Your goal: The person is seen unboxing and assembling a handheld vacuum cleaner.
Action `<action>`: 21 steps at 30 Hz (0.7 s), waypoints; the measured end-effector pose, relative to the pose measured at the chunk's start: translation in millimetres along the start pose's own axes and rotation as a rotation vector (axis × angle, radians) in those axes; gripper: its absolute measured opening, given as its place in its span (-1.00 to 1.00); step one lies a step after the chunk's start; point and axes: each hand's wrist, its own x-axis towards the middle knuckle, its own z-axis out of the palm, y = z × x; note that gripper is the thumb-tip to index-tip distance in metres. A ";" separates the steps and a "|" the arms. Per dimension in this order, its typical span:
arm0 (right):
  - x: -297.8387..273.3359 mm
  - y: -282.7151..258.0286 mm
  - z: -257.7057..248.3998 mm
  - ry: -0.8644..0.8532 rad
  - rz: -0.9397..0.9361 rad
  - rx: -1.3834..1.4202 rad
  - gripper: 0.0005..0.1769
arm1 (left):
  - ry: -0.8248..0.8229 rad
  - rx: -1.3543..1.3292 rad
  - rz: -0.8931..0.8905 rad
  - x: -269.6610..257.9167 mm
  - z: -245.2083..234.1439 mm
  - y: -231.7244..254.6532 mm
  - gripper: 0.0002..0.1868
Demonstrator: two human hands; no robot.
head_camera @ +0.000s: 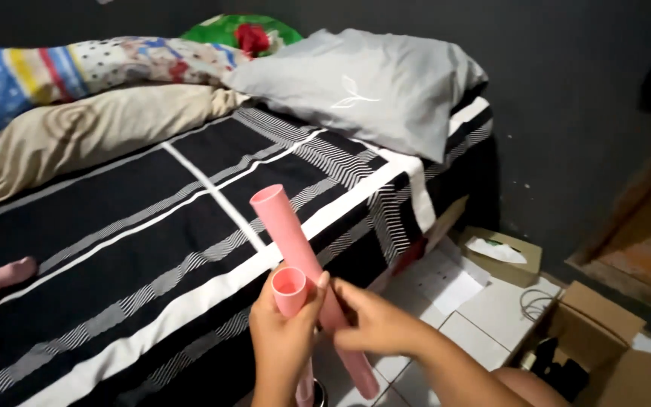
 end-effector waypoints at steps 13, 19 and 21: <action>87.4 -111.7 40.2 0.047 -0.336 -0.136 -0.49 | 0.106 -0.204 0.219 24.7 -54.4 -41.9 -0.53; 115.5 -204.6 71.5 0.154 -0.533 0.078 -0.25 | 0.077 -0.098 0.297 29.7 -53.9 -53.9 -0.64; 121.8 -218.1 79.2 0.117 -0.581 0.087 -0.21 | 0.039 -0.181 0.176 30.7 -53.6 -52.6 -0.65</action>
